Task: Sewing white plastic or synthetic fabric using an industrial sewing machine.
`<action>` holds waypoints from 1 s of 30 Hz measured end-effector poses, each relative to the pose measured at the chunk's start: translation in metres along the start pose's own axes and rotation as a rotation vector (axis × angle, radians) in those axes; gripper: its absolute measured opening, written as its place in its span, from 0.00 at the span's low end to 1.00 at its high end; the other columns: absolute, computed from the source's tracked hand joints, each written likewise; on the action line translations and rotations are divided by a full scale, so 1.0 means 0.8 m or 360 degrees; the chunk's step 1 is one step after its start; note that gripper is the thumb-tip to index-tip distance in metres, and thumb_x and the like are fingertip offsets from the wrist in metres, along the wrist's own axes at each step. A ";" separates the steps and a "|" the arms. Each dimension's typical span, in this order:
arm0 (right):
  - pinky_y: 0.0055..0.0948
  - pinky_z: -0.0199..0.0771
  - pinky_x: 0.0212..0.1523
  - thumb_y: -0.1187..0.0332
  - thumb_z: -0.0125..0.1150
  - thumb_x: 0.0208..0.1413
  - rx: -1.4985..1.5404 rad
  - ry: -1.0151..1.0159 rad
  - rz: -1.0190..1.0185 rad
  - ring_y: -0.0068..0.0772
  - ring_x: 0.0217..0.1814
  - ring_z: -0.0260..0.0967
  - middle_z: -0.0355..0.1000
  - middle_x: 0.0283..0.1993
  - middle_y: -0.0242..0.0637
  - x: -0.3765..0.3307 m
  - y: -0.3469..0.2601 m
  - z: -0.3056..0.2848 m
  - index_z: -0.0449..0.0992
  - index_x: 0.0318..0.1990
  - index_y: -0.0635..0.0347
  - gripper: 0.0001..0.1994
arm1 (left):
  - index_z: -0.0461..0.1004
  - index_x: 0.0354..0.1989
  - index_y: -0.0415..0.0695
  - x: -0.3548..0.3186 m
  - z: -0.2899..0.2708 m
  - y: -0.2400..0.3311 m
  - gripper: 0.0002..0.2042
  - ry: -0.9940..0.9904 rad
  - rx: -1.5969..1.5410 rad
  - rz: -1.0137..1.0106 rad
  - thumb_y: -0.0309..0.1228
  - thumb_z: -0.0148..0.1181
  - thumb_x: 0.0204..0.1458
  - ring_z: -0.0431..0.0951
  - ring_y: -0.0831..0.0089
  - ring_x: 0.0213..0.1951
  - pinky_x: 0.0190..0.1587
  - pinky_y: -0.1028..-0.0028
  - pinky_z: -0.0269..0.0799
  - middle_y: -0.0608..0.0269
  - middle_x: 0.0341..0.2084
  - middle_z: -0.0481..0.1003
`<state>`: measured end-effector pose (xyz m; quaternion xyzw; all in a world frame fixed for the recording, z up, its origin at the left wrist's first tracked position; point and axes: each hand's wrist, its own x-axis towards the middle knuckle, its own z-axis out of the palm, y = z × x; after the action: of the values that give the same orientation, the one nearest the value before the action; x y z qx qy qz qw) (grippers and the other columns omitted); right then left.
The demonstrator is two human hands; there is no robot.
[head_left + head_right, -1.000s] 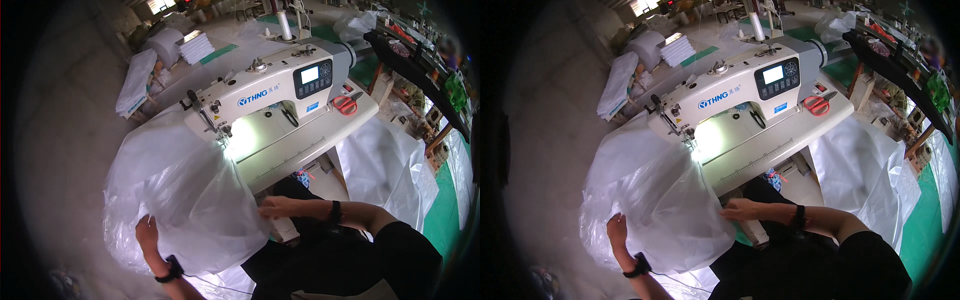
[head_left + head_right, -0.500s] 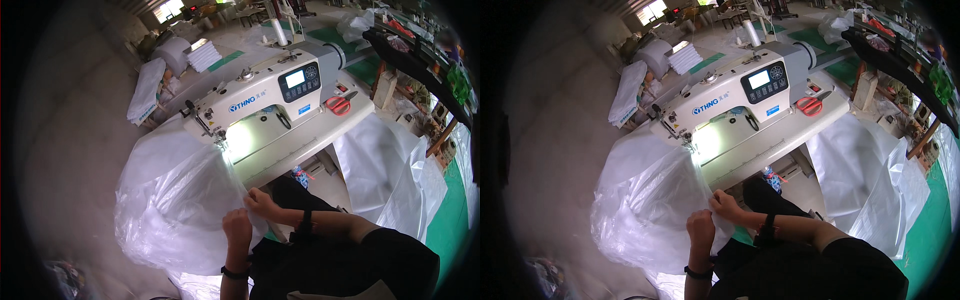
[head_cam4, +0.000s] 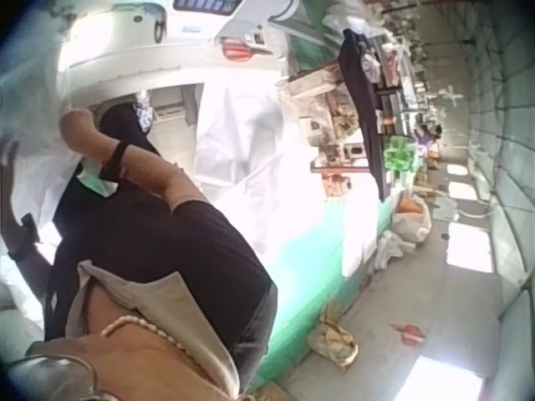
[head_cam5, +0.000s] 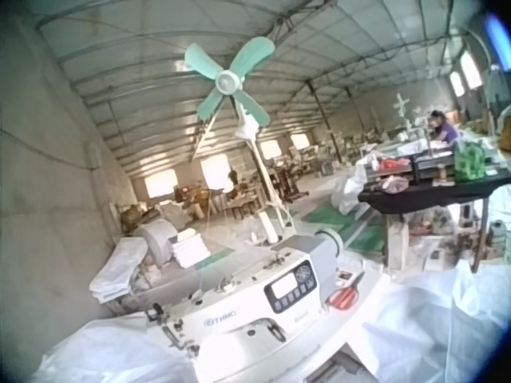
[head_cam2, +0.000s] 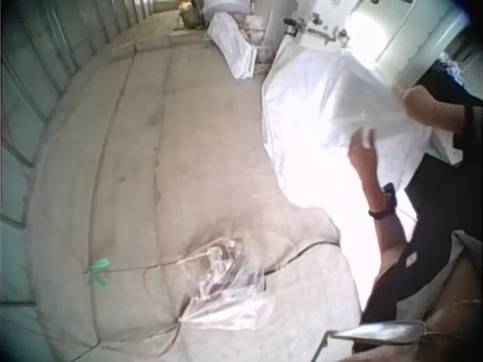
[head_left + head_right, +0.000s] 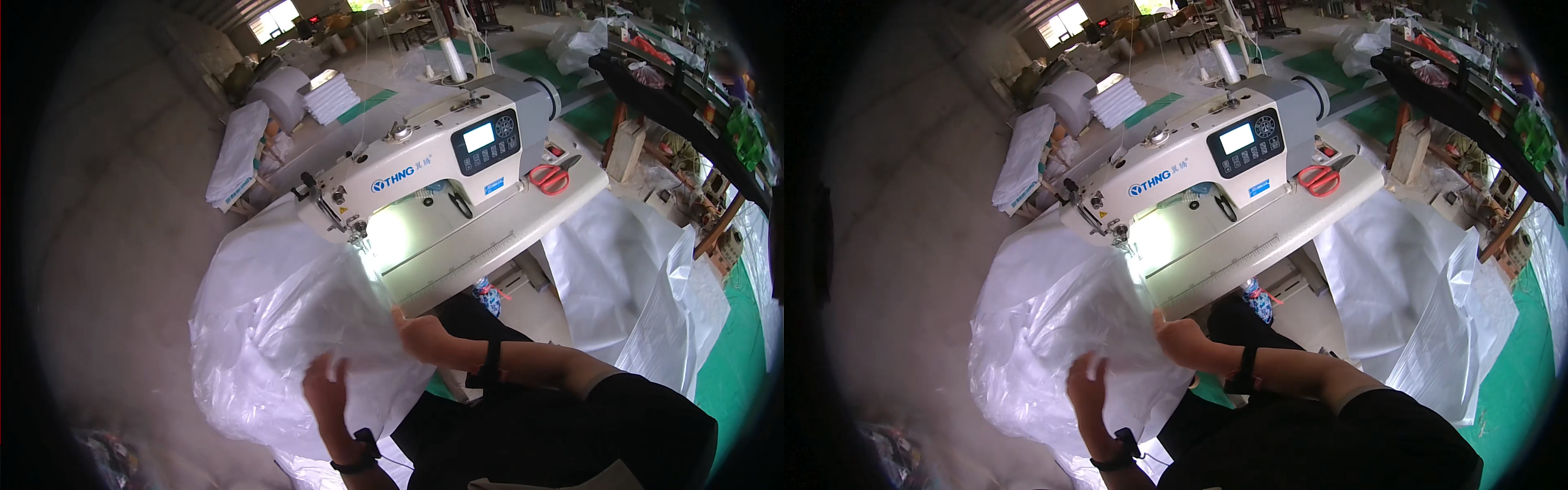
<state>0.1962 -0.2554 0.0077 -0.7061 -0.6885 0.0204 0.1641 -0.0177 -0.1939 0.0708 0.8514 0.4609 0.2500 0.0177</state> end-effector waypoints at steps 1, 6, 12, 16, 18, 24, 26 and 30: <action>0.33 0.70 0.17 0.75 0.52 0.42 -0.0005 -0.0004 -0.0007 0.37 0.18 0.72 0.71 0.18 0.40 0.004 -0.003 0.000 0.57 0.56 0.82 0.31 | 0.73 0.45 0.40 -0.001 0.007 -0.041 0.17 0.0141 -0.0003 -0.0168 0.37 0.60 0.50 0.73 0.49 0.45 0.48 0.58 0.67 0.46 0.42 0.74; 0.31 0.69 0.16 0.74 0.54 0.42 0.0012 -0.0065 0.0045 0.35 0.17 0.72 0.72 0.18 0.38 0.042 -0.007 -0.019 0.59 0.54 0.84 0.29 | 0.66 0.57 0.51 0.002 0.037 -0.173 0.24 0.0221 0.0195 -0.0534 0.47 0.52 0.54 0.62 0.49 0.58 0.56 0.50 0.59 0.49 0.57 0.63; 0.30 0.70 0.20 0.73 0.55 0.44 0.0098 -0.0230 0.0239 0.35 0.22 0.74 0.74 0.22 0.41 0.095 -0.003 -0.028 0.60 0.53 0.85 0.29 | 0.64 0.59 0.60 0.047 0.045 -0.203 0.24 -0.0229 0.0472 -0.0702 0.53 0.45 0.55 0.47 0.53 0.66 0.57 0.34 0.43 0.61 0.64 0.54; 0.31 0.71 0.21 0.73 0.55 0.45 -0.0033 -0.0185 0.0207 0.36 0.23 0.74 0.74 0.22 0.40 0.126 0.015 -0.013 0.61 0.52 0.85 0.27 | 0.63 0.60 0.61 0.086 0.046 -0.201 0.25 -0.0361 0.0512 -0.0700 0.54 0.45 0.55 0.46 0.53 0.67 0.56 0.32 0.40 0.61 0.64 0.53; 0.32 0.72 0.24 0.74 0.54 0.46 0.0061 -0.0119 0.0287 0.38 0.26 0.75 0.75 0.24 0.42 0.138 0.020 -0.013 0.61 0.52 0.84 0.26 | 0.62 0.60 0.61 0.101 0.048 -0.207 0.26 -0.0380 0.0490 -0.0698 0.55 0.44 0.55 0.46 0.54 0.67 0.56 0.31 0.39 0.61 0.65 0.53; 0.35 0.74 0.30 0.71 0.48 0.52 0.0168 -0.0173 0.0375 0.40 0.33 0.76 0.76 0.29 0.42 0.177 0.049 0.004 0.63 0.54 0.72 0.22 | 0.59 0.62 0.62 0.149 0.050 -0.205 0.27 -0.0454 0.0447 -0.0714 0.55 0.42 0.55 0.44 0.55 0.67 0.58 0.32 0.34 0.62 0.66 0.49; 0.36 0.74 0.31 0.68 0.48 0.53 0.0354 0.0000 0.0362 0.42 0.34 0.76 0.75 0.29 0.43 0.164 0.048 0.004 0.67 0.49 0.68 0.18 | 0.57 0.63 0.62 0.160 0.052 -0.210 0.27 -0.0504 0.0414 -0.0714 0.55 0.41 0.55 0.42 0.55 0.68 0.57 0.31 0.37 0.63 0.67 0.46; 0.40 0.73 0.36 0.57 0.49 0.57 0.1250 -0.0658 0.0480 0.46 0.35 0.75 0.75 0.32 0.48 0.102 0.038 -0.066 0.75 0.35 0.61 0.16 | 0.66 0.58 0.57 0.168 0.032 -0.213 0.25 -0.0750 0.0475 -0.0686 0.52 0.46 0.54 0.52 0.57 0.65 0.60 0.41 0.47 0.58 0.62 0.57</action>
<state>0.2434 -0.1865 0.0661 -0.6638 -0.5366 0.4434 0.2735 -0.0783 0.0155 0.0593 0.7619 0.6448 -0.0330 0.0513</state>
